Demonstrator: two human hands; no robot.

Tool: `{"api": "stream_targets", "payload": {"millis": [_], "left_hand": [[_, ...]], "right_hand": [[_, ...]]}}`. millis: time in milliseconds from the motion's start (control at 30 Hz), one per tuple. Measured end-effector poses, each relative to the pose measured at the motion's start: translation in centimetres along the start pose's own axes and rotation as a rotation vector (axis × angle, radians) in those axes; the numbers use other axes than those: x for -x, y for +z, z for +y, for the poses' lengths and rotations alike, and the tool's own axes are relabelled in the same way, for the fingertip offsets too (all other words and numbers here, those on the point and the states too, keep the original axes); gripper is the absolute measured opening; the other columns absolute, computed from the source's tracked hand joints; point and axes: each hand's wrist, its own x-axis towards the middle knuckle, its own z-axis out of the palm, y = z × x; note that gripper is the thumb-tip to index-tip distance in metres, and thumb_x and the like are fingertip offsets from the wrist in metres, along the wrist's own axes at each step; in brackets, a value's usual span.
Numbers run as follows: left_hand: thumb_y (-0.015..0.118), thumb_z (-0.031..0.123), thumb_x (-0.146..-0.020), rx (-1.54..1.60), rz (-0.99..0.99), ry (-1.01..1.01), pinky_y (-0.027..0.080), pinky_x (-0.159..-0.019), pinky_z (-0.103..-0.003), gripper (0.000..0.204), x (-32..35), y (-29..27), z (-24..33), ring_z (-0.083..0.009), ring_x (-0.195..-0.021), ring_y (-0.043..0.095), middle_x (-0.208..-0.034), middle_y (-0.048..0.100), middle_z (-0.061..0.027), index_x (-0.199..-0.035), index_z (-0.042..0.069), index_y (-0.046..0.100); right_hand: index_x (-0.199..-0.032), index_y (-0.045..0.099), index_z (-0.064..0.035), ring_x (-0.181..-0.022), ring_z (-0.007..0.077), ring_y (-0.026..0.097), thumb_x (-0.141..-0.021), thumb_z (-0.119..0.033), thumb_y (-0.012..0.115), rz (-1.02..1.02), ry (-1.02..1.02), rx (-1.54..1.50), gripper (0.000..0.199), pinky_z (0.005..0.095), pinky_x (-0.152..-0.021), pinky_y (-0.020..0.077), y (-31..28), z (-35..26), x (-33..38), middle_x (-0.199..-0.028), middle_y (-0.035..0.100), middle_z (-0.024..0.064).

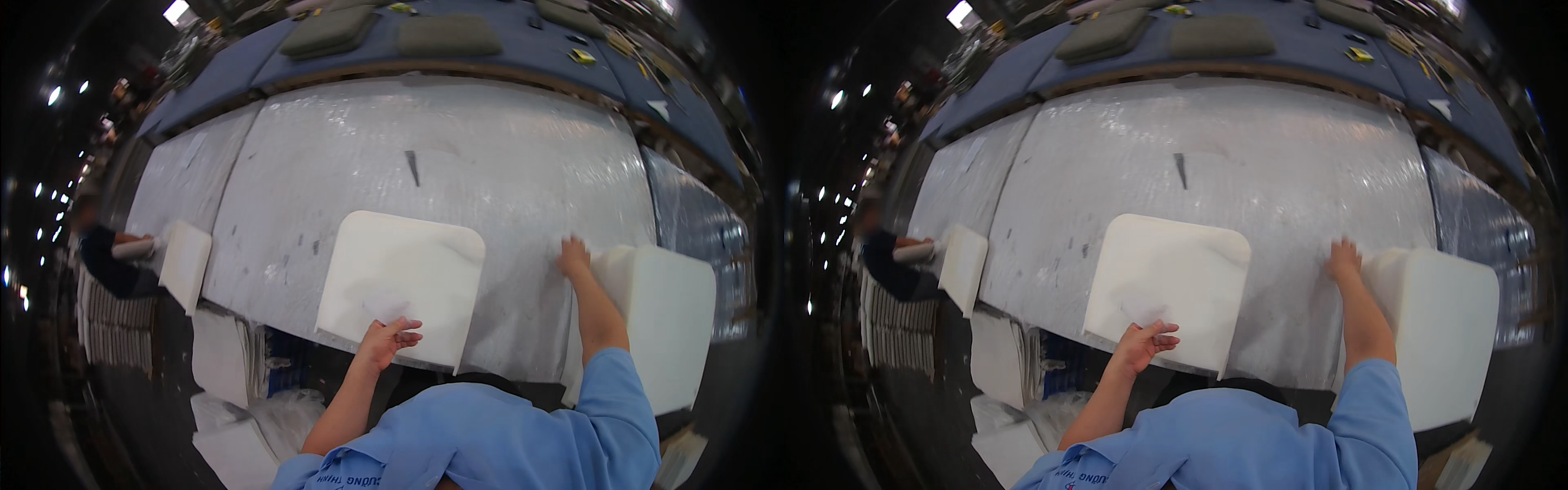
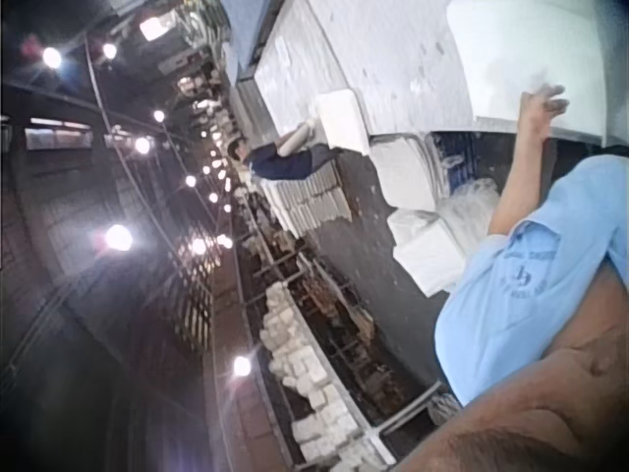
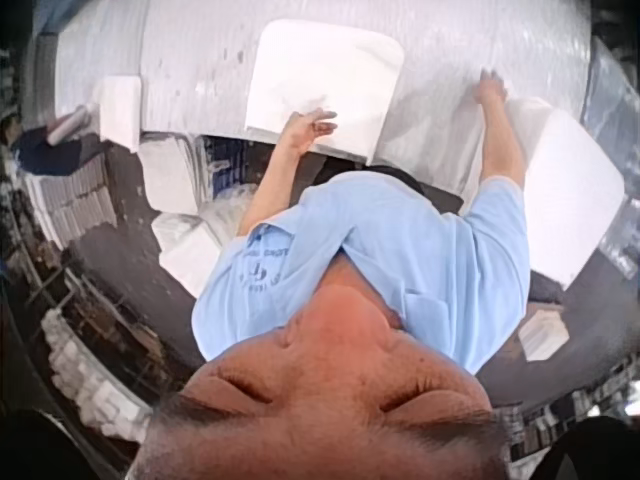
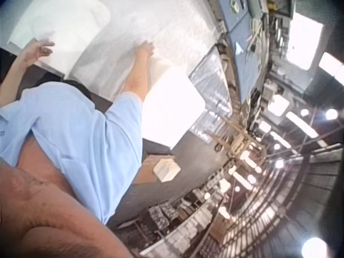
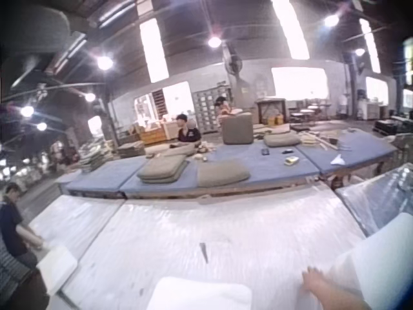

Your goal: The person wraps rectangular foam pieces in white fabric on a workbench. They pick up foam, fold the fabric around it, smooth the edges, and place the wrapped items aside. Other workers are visible in the background handling similar materials.

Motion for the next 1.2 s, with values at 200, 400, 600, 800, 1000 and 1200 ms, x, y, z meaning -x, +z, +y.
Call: {"api": "stream_targets", "payload": {"millis": [200,400,600,800,1000,1200], "left_hand": [[0.063,0.018,-0.102,0.106,-0.027,0.078,0.061,-0.086,-0.044,0.038,1.4,1.2,-0.4,-0.0324,-0.098,0.074,-0.126,0.068,-0.0219,-0.134,0.001,0.054],[0.062,0.015,-0.101,0.135,-0.128,0.136,0.060,-0.089,-0.041,0.039,0.0,3.5,-0.7,-0.0315,-0.106,0.072,-0.131,0.066,-0.0210,-0.137,0.002,0.053],[0.064,0.019,-0.100,-0.130,-0.238,0.118,0.057,-0.093,-0.041,0.043,-1.1,5.5,-1.7,-0.0254,-0.107,0.070,-0.124,0.066,-0.0096,-0.139,0.006,0.053],[0.068,0.026,-0.099,0.013,-0.125,0.036,0.056,-0.094,-0.042,0.045,0.2,0.1,2.5,-0.0214,-0.108,0.067,-0.131,0.061,-0.0055,-0.138,0.009,0.055],[0.069,0.020,-0.099,-0.178,-0.003,0.175,0.056,-0.079,-0.033,0.017,-4.2,-6.3,4.7,-0.0142,-0.088,0.066,-0.101,0.069,-0.0023,-0.112,0.009,0.068],[0.067,0.013,-0.099,-0.116,0.245,0.257,0.054,-0.072,-0.030,0.010,-8.7,-9.3,9.2,-0.0119,-0.080,0.065,-0.091,0.069,-0.0013,-0.105,0.006,0.068]], "right_hand": [[-0.150,0.048,-0.0160,-0.149,0.0340,0.034,-0.091,-0.034,0.073,0.174,0.027,-0.130,0.067,0.0549,-0.117,0.0356,-1.7,-3.7,2.6,-0.162,0.035,0.0124],[-0.143,0.056,-0.0066,-0.128,0.0279,0.059,-0.094,-0.034,0.074,-0.091,-0.418,-0.936,0.059,0.0375,-0.111,0.0434,-0.8,-9.9,9.8,-0.127,0.067,0.0159],[-0.124,0.065,0.0028,-0.096,0.0166,0.066,-0.097,-0.022,0.071,-0.929,-0.356,-1.603,0.037,0.0325,-0.087,0.0525,2.7,-19.4,20.0,-0.107,0.073,0.0070],[-0.114,0.070,0.0033,-0.092,0.0126,0.065,-0.097,-0.019,0.071,-0.779,-0.755,-1.142,0.028,0.0304,-0.086,0.0524,0.3,-19.8,17.1,-0.101,0.074,0.0069],[-0.105,0.071,0.0028,-0.083,0.0152,0.066,-0.094,-0.016,0.073,-0.634,-0.902,-0.614,0.022,0.0297,-0.079,0.0535,-3.4,-26.0,14.3,-0.092,0.073,0.0065],[-0.092,0.068,0.0013,-0.070,0.0137,0.067,-0.092,-0.017,0.070,-0.585,-0.611,-0.933,0.018,0.0292,-0.059,0.0515,-2.5,-34.7,9.5,-0.081,0.069,0.0055]]}}
